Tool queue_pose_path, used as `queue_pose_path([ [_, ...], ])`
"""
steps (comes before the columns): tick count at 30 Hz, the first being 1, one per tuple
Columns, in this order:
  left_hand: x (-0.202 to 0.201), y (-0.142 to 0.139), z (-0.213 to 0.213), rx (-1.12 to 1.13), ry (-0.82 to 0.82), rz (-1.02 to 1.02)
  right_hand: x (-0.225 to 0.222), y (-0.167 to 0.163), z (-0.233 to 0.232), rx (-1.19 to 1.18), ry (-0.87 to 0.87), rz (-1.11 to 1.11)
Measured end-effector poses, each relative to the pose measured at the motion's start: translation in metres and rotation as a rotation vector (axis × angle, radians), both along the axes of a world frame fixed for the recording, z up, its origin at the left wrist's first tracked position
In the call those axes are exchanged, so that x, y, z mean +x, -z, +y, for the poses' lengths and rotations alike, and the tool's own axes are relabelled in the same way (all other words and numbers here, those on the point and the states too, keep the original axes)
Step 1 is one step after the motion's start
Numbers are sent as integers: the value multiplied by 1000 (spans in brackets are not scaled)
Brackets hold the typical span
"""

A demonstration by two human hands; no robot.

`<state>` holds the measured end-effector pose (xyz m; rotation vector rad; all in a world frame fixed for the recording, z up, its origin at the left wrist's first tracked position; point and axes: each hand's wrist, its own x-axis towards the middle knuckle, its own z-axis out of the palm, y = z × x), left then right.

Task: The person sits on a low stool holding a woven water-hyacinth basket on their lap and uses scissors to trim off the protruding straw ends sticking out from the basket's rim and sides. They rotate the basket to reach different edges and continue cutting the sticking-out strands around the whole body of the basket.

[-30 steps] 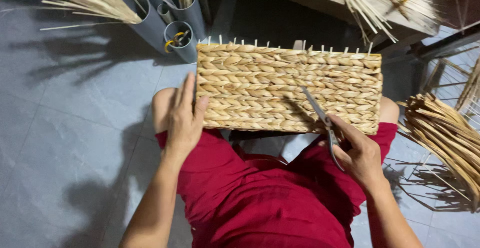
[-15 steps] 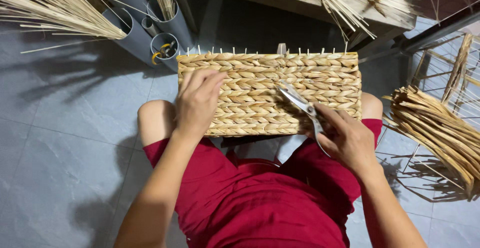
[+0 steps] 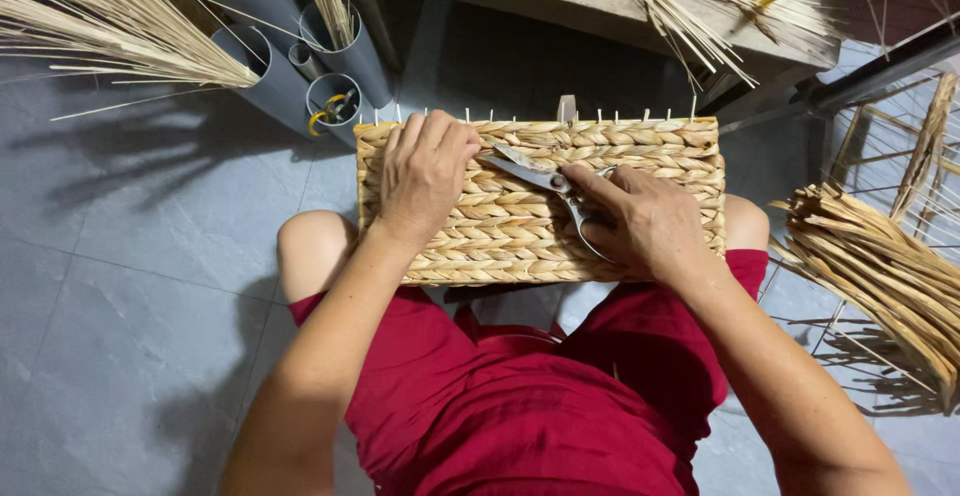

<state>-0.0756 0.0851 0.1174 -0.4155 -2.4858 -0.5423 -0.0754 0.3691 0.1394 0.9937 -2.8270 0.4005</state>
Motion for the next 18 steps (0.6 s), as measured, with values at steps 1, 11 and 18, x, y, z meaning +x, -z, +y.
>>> queue_pose_path([
  [1,-1,-1,0,-7,8,9,-1,0,-1,7,-3,-2],
  [11,-4,-7,7,-19,58,37,-3,0,-6,85,-7,-29],
  [18,3,6,-31,268,-136,-39,12,12,17,-340,39,-145],
])
